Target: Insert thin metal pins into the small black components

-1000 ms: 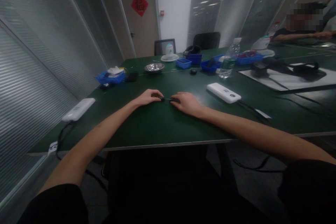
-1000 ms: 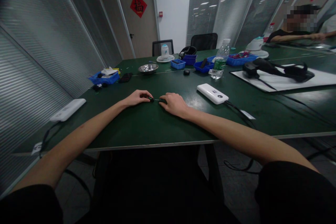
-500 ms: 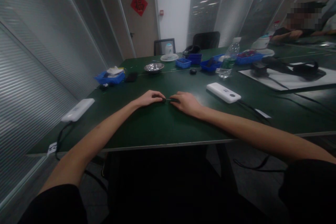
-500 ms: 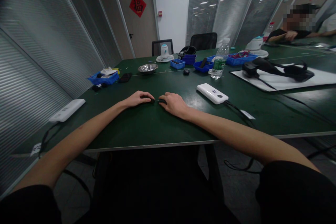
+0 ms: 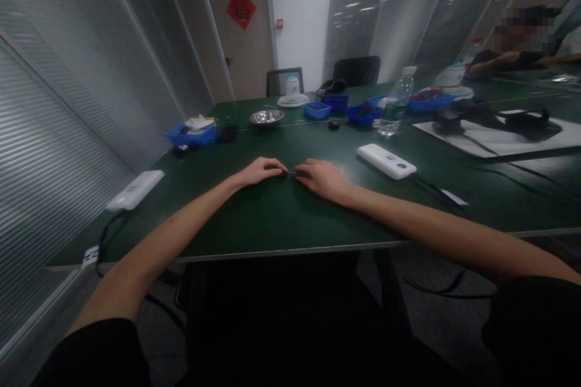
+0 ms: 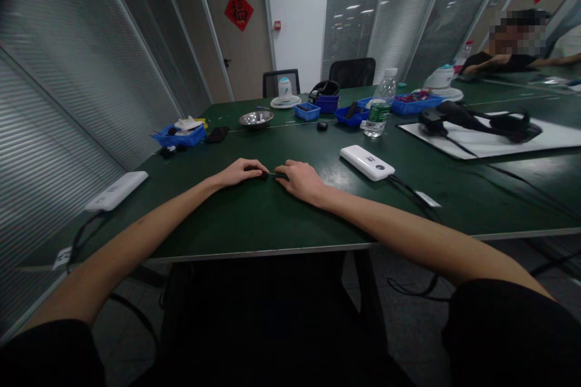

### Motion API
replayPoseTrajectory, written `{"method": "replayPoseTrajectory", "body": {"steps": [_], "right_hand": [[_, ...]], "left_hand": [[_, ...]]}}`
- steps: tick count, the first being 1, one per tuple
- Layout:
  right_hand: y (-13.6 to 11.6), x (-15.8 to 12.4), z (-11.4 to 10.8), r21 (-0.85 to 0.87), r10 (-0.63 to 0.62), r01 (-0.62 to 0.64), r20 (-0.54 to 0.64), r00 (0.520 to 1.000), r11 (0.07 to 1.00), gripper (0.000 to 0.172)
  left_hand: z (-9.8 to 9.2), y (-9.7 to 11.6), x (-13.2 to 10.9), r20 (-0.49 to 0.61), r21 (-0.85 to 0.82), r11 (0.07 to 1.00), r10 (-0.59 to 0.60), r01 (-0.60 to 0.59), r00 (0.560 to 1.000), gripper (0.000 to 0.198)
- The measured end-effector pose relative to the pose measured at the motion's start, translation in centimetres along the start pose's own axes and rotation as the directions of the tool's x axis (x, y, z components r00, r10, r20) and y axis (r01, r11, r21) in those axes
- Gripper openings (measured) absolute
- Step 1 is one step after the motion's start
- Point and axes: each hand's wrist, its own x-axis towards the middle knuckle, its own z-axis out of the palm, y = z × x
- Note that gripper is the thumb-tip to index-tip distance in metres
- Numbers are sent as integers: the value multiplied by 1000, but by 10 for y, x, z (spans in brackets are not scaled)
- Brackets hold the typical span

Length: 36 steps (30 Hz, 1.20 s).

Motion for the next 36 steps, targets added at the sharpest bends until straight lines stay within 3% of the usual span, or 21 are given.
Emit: {"method": "replayPoseTrajectory", "body": {"steps": [4,10,17,27,36], "right_hand": [[0,0,1,2,-7,7,-9,1000,1000,37],[2,1,2,14,-4,4,-3,1000,1000,37],[3,2,4,22,-3,3,-2,1000,1000,36],[3,1,6,9,-49,49,-10,999,999,34],[-3,-2,2,90,-76,78,-21,997,993,36]], "left_hand": [[2,-1,1,-4,4,1000,-18,18,1000,33],[8,2,0,-61,41,998,46,-44,997,28],[9,3,0,-51,1,995,99,-99,994,27],[13,8,2,-26,-10,997,75,-75,997,30],[22,15,0,-89,46,992,120,-116,989,29]]}}
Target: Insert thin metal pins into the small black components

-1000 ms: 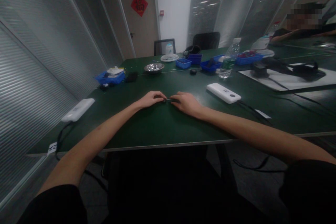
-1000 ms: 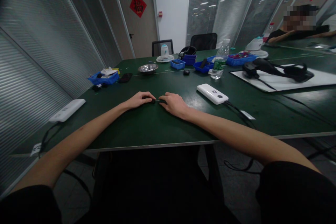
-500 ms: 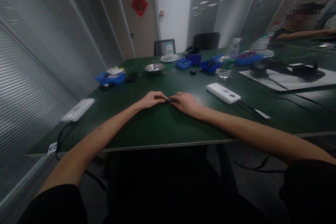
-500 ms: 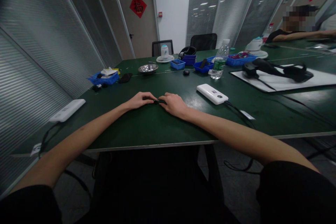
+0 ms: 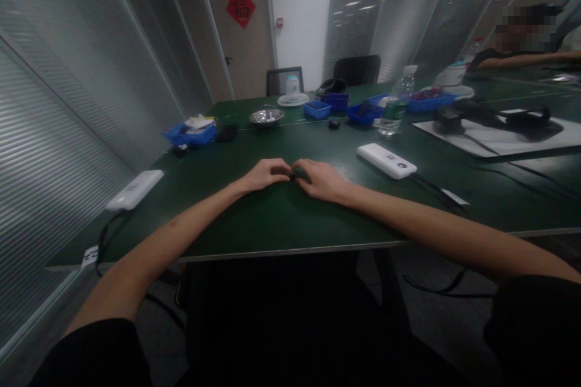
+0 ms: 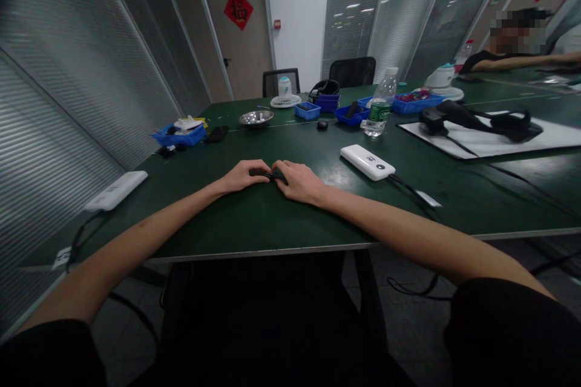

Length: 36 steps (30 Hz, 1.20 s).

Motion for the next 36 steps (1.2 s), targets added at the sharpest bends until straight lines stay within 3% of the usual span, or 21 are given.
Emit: {"method": "replayPoseTrajectory", "body": {"steps": [5,8,14,21,27,36], "right_hand": [[-5,-1,-4,44,12,-12,14,1000,999,34],[-4,-1,-3,55,-20,19,13,1000,998,34],[-2,0,-1,33,-15,15,4,1000,999,32],[-5,1,-5,25,-51,50,31,998,998,30],[-6,0,-7,33,-73,72,31,997,997,30],[-7,0,-6,-25,-63,65,77,995,998,31]], "left_hand": [[3,4,2,58,-87,994,-68,73,996,31],[2,2,3,37,-125,990,-61,66,997,32],[-3,-4,3,-32,-24,999,-24,23,999,31],[-12,-8,0,61,54,998,35,-39,998,29],[-18,0,0,134,166,981,76,-98,988,29],[-25,-7,-1,181,161,984,40,-70,983,34]]}}
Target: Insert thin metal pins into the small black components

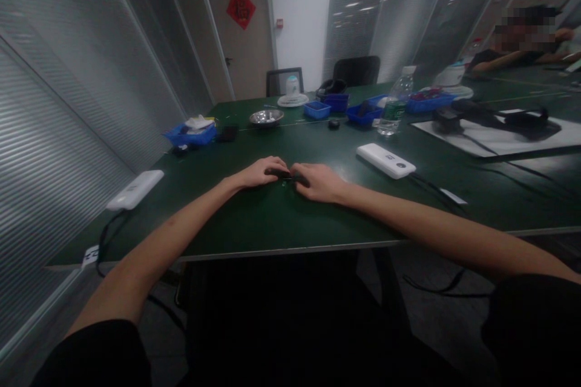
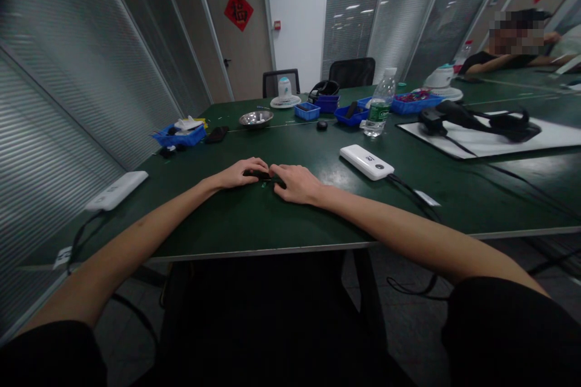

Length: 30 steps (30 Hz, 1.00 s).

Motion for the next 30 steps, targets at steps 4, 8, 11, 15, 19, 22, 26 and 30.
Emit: {"method": "replayPoseTrajectory", "body": {"steps": [4,8,11,15,19,22,26,30], "right_hand": [[0,1,1,-5,22,-23,-5,1000,1000,32],[0,2,1,-36,94,-94,-7,996,995,33],[-1,2,1,-49,132,-132,-10,991,990,32],[-2,1,-1,-49,149,-149,-8,989,988,32],[-3,2,-2,-63,182,-182,-14,983,981,30],[0,3,-3,-66,219,-219,-15,976,973,30],[5,3,-3,-41,270,-271,-8,963,962,31],[6,3,-3,-43,262,-262,-1,965,964,30]], "left_hand": [[-1,-1,-1,-3,-70,998,-5,5,1000,38],[1,9,0,-11,-110,991,-75,74,997,44],[4,13,1,-32,-69,994,-88,86,996,51],[6,9,4,-47,-38,998,-54,52,997,44],[4,-1,4,-67,-22,999,-42,40,997,37],[-6,-14,-1,-89,1,997,-77,78,993,36],[-30,-49,-23,-180,65,971,-216,231,960,36],[-59,-97,-64,-336,186,897,-326,402,884,36]]}}
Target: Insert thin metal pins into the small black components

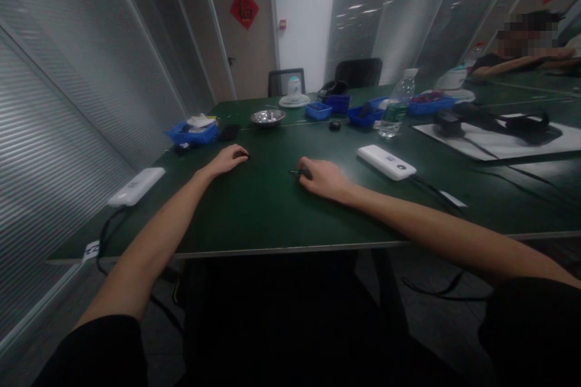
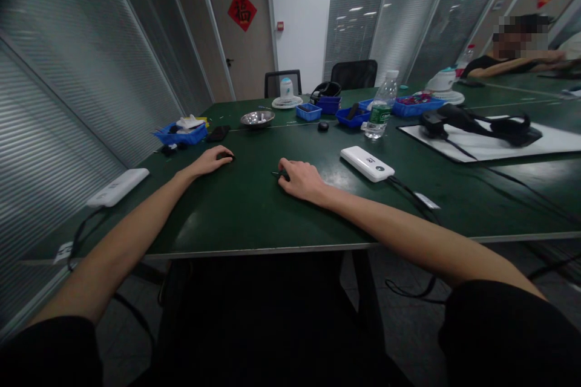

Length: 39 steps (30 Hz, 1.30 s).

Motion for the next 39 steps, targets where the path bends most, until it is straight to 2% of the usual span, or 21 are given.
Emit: {"method": "replayPoseTrajectory", "body": {"steps": [3,6,10,13,19,23,25,27,29,31,39], "right_hand": [[0,0,1,-10,-2,2,7,1000,1000,31],[0,0,2,-29,-1,2,1,1000,1000,32],[0,0,3,-50,1,-1,-1,1000,999,31],[0,0,2,-40,-2,2,1,1000,999,31],[-1,-1,1,-24,-9,9,-8,1000,1000,31],[-1,-1,0,-11,0,0,4,1000,1000,31],[-1,-1,0,-6,1,-1,8,1000,1000,31],[-1,-1,0,-10,1,-1,7,1000,1000,31],[0,-1,1,-17,1,-1,4,1000,1000,31],[0,0,1,-15,-4,4,0,1000,1000,31],[2,2,5,-29,-7,7,-8,1000,1000,31]], "left_hand": [[-15,-44,-14,-95,157,984,-75,89,993,35],[-26,-73,-29,-189,308,916,-206,257,960,34],[-36,-92,-42,-341,389,772,-385,502,857,37],[-41,-100,-47,-374,349,738,-455,577,808,37],[-49,-101,-50,-365,164,814,-475,557,801,32],[-52,-103,-53,-360,58,813,-524,579,772,41],[-54,-107,-54,-354,29,778,-579,627,734,51],[-58,-112,-54,-356,-5,722,-648,692,674,55],[-62,-114,-54,-350,-34,666,-706,745,616,55],[-67,-112,-55,-340,-51,628,-742,777,578,51],[-72,-79,-63,-445,-95,602,-738,793,507,25]]}}
